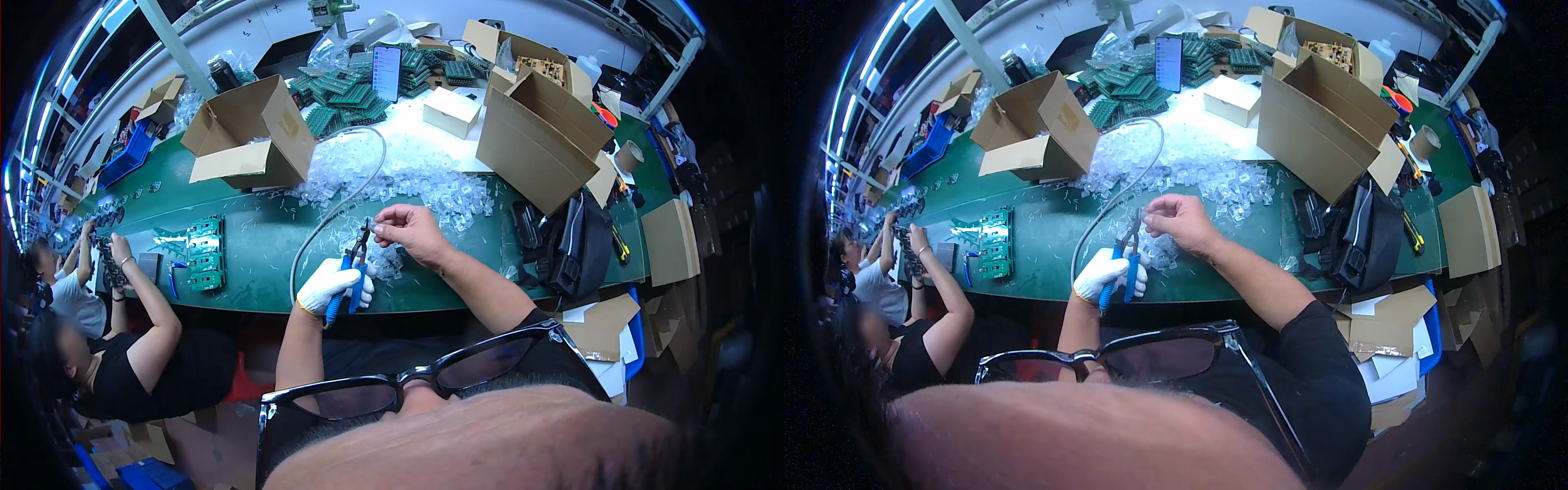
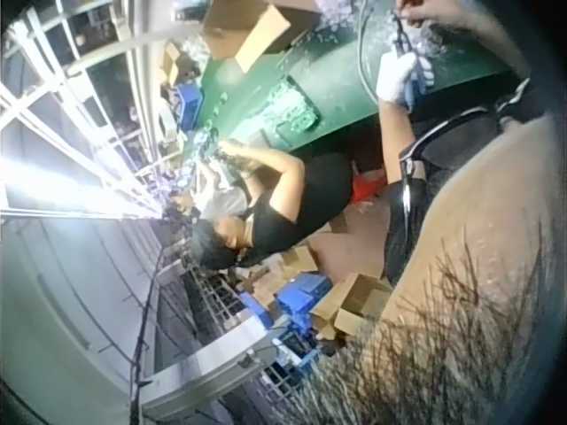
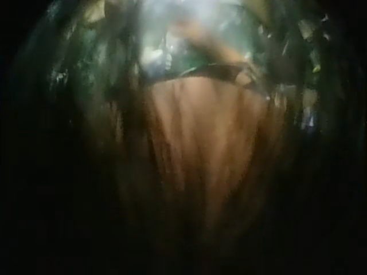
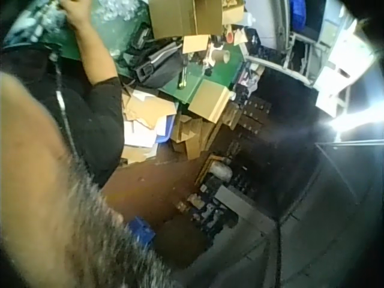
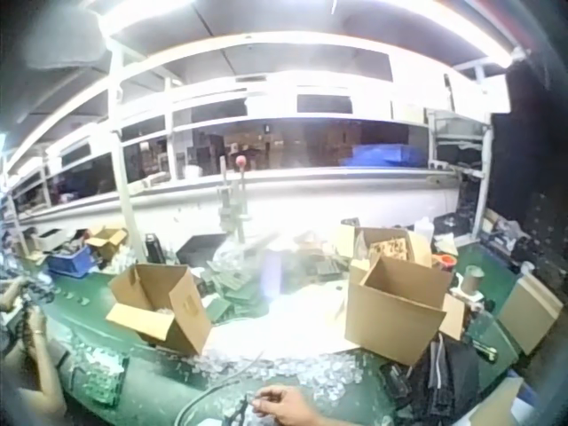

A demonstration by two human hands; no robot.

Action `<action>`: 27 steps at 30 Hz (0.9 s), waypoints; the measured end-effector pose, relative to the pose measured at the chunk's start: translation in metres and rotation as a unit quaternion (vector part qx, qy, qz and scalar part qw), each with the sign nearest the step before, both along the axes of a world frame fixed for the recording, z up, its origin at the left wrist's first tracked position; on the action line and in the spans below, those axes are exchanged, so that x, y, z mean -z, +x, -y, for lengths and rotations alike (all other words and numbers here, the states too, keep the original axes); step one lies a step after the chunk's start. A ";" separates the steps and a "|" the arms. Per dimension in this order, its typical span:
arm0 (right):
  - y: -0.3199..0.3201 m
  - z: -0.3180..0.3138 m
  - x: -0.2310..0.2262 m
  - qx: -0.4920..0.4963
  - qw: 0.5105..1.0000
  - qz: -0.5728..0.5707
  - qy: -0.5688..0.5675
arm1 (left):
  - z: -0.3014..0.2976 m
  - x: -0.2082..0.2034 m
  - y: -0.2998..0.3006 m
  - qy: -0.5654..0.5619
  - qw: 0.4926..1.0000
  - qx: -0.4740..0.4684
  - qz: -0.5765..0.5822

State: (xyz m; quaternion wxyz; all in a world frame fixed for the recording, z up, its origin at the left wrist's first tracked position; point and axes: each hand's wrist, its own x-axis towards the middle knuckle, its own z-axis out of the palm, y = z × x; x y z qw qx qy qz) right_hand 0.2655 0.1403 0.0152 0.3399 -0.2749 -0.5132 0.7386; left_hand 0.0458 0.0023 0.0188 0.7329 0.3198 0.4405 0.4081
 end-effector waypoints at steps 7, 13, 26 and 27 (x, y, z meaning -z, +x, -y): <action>-0.003 0.002 0.004 0.032 0.999 -0.022 -0.008 | -0.001 0.004 0.001 -0.002 1.000 0.006 -0.016; -0.001 0.001 0.002 0.026 0.999 0.018 0.036 | -0.002 0.004 0.000 -0.007 1.000 0.005 -0.023; -0.002 0.003 0.003 0.036 0.999 0.017 0.033 | -0.002 0.009 -0.002 0.006 1.000 0.012 -0.006; -0.002 0.003 0.004 0.035 0.998 0.019 0.041 | -0.002 0.007 -0.001 0.007 1.000 0.012 -0.006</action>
